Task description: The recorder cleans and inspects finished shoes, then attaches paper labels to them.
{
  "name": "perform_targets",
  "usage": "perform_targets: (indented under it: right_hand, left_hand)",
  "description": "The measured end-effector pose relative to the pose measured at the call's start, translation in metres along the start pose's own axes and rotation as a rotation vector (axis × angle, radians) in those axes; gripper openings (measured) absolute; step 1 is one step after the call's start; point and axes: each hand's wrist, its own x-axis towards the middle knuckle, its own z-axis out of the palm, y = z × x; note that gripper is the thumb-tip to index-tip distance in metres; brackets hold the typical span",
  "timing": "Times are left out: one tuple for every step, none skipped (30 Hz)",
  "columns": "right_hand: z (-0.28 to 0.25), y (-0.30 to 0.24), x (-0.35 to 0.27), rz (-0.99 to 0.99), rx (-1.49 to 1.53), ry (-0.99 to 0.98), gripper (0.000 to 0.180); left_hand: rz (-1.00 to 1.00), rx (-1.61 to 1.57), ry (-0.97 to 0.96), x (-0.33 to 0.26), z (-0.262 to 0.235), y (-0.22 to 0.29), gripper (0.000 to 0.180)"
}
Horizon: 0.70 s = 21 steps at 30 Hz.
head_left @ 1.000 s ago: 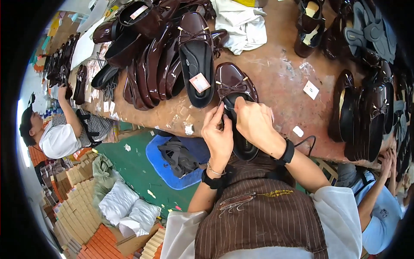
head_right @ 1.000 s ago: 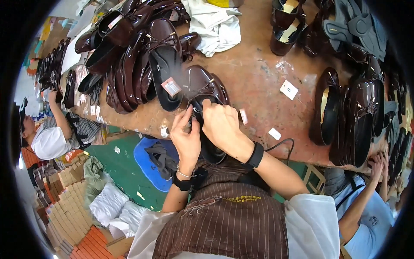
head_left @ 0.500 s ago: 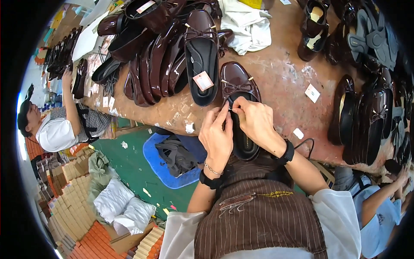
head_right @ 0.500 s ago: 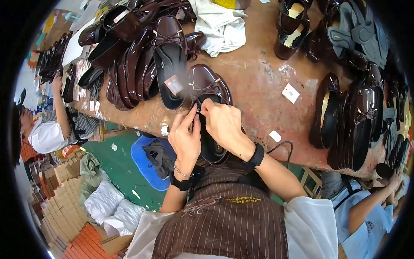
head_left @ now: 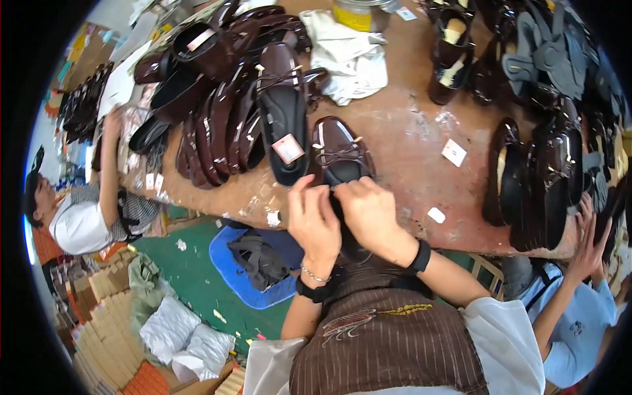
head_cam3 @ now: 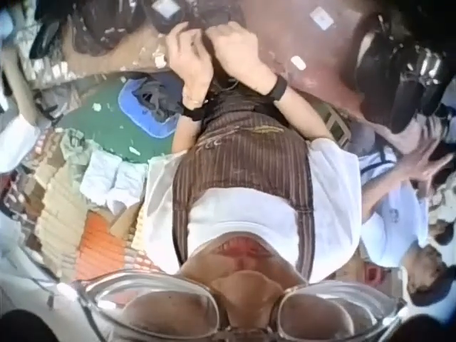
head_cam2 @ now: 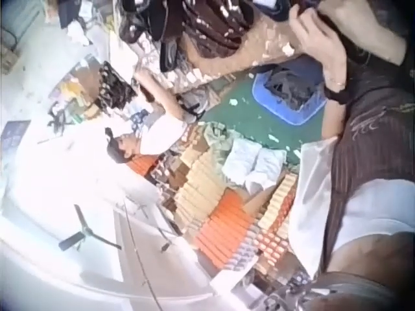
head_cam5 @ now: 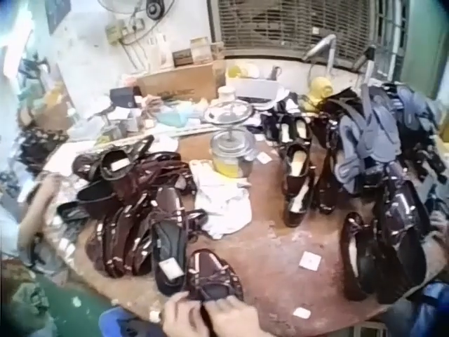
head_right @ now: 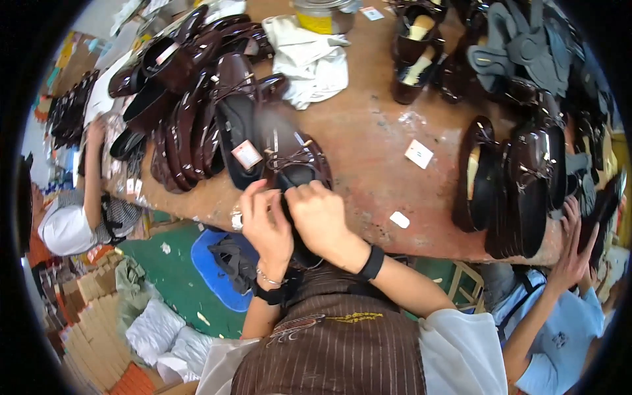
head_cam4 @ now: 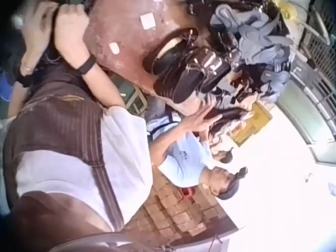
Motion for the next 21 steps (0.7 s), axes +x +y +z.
perform_targets:
  right_hand:
    - [-0.009, -0.006, 0.000, -0.052, -0.072, 0.004, 0.007]
    - [-0.018, -0.010, 0.000, -0.066, -0.092, 0.017, 0.010]
    - [-0.027, -0.012, -0.001, -0.006, -0.039, 0.001, 0.009]
    - [-0.038, -0.011, 0.003, -0.006, 0.017, 0.006, 0.007]
    - [-0.048, -0.009, 0.007, -0.009, 0.074, 0.011, 0.005]
    - [-0.057, -0.005, 0.010, 0.000, 0.064, 0.016, 0.005]
    - [-0.065, 0.003, 0.011, 0.069, 0.265, -0.102, 0.006]
    - [-0.070, 0.009, 0.013, 0.138, 0.470, -0.215, 0.008]
    - [-0.066, 0.018, 0.015, 0.171, 0.632, -0.231, 0.007]
    - [-0.063, 0.023, 0.016, 0.156, 0.710, -0.226, 0.008]
    - [-0.060, 0.025, 0.016, 0.140, 0.789, -0.220, 0.009]
    - [-0.056, 0.026, 0.016, 0.148, 0.781, -0.211, 0.009]
    - [-0.052, 0.025, 0.018, 0.138, 0.743, -0.170, 0.008]
    - [-0.049, 0.024, 0.018, 0.128, 0.705, -0.129, 0.008]
    - [-0.047, 0.022, 0.019, 0.131, 0.705, -0.125, 0.008]
    - [-0.044, 0.020, 0.020, 0.153, 0.671, -0.113, 0.007]
    - [-0.040, 0.018, 0.021, 0.174, 0.638, -0.102, 0.006]
    - [-0.036, 0.019, 0.019, 0.165, 0.584, -0.072, 0.009]
    - [-0.035, 0.017, 0.021, 0.148, 0.603, -0.076, 0.009]
    - [-0.034, 0.015, 0.021, 0.126, 0.566, -0.018, 0.009]
    - [-0.034, 0.015, 0.022, 0.101, 0.532, 0.040, 0.010]
  left_hand:
    - [0.026, 0.020, 0.017, 0.001, -0.001, -0.001, 0.007]
    - [0.052, -0.024, 0.042, 0.003, -0.001, -0.003, 0.007]
    - [0.077, -0.068, 0.066, 0.004, -0.001, -0.003, 0.007]
    - [-0.044, -0.198, 0.008, 0.003, -0.006, 0.000, 0.005]
    - [-0.098, -0.372, 0.031, 0.002, -0.004, -0.004, 0.006]
    - [-0.179, -0.494, -0.015, 0.001, -0.007, -0.005, 0.007]
    - [-0.260, -0.622, -0.070, 0.002, -0.009, -0.001, 0.007]
    - [-0.337, -0.758, -0.135, 0.003, -0.010, -0.004, 0.008]
    - [-0.392, -0.821, -0.186, 0.005, -0.013, -0.001, 0.008]
    - [-0.420, -0.837, -0.197, 0.006, -0.013, -0.004, 0.008]
    - [-0.448, -0.852, -0.209, 0.006, -0.013, -0.007, 0.009]
    - [-0.493, -0.886, -0.232, 0.008, -0.015, -0.008, 0.010]
    - [-0.533, -0.934, -0.247, 0.009, -0.017, -0.009, 0.011]
    - [-0.551, -0.936, -0.289, 0.010, -0.021, -0.011, 0.013]
    - [-0.570, -0.937, -0.329, 0.011, -0.023, -0.013, 0.016]
    - [-0.567, -0.933, -0.328, 0.012, -0.023, -0.013, 0.016]
    - [-0.505, -0.892, -0.346, 0.013, -0.023, -0.012, 0.018]
    - [-0.444, -0.849, -0.361, 0.015, -0.024, -0.011, 0.020]
    - [-0.463, -0.852, -0.361, 0.016, -0.028, -0.010, 0.023]
    - [-0.495, -0.878, -0.361, 0.015, -0.029, -0.011, 0.025]
    - [-0.526, -0.903, -0.356, 0.015, -0.029, -0.012, 0.027]
